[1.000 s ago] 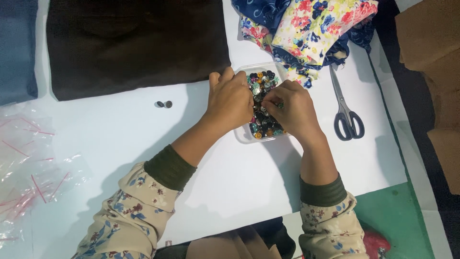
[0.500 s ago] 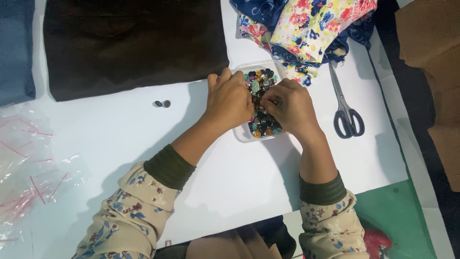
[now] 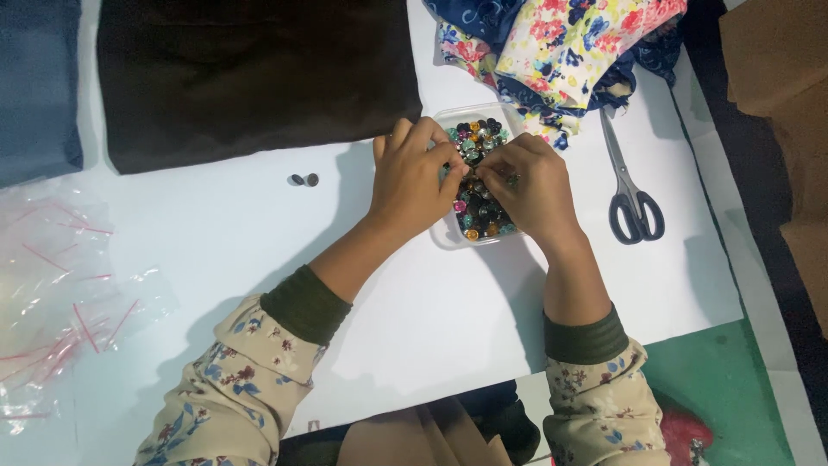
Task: Sorting small colorful buttons from a plastic container and placing them into small resealable bags.
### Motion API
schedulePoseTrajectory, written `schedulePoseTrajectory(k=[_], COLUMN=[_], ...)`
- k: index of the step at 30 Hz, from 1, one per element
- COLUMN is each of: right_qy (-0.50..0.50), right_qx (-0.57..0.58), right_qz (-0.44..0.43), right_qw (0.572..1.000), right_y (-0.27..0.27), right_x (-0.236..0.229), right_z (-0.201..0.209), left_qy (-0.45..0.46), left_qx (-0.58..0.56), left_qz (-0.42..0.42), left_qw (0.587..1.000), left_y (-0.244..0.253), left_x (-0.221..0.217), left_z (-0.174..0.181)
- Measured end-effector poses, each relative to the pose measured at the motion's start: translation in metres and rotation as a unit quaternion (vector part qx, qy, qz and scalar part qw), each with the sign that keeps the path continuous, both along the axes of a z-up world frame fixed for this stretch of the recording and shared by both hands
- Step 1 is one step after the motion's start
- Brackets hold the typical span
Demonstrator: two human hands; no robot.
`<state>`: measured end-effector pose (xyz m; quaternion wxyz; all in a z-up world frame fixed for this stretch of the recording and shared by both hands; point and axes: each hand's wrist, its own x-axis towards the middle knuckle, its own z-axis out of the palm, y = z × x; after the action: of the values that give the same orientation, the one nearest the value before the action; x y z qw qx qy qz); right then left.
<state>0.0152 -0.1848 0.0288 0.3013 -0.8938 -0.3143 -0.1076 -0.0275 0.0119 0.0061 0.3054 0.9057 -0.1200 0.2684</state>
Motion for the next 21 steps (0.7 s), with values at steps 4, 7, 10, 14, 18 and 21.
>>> schedulePoseTrajectory(k=[4,7,10,14,18,21], right_qy=[-0.048,-0.075,-0.117,-0.131,-0.039,0.078], right_qx=[0.040,0.073,0.101,0.112,0.027,0.015], right_qz=[-0.014,0.007,0.017,0.091,0.090,0.063], right_qw=[0.998,0.995,0.988,0.981,0.995,0.995], right_y=[0.012,0.028,0.056,0.108,0.158,0.176], right_x=[-0.004,-0.008,-0.021,-0.049,-0.065,-0.051], right_z=[-0.008,-0.004,0.007,0.001,-0.027,-0.046], left_qy=[-0.055,-0.048,-0.051,-0.032,-0.014,-0.008], left_qx=[-0.009,-0.011,0.019,0.048,0.061,0.033], left_qz=[0.009,0.012,0.048,0.110,0.183,0.182], left_qw=[0.998,0.999,0.997,0.992,0.981,0.983], left_y=[0.018,0.044,0.081,0.130,0.162,0.169], left_x=[-0.023,-0.040,-0.057,-0.079,-0.089,-0.090], left_z=[0.008,0.009,0.004,-0.009,-0.033,-0.041])
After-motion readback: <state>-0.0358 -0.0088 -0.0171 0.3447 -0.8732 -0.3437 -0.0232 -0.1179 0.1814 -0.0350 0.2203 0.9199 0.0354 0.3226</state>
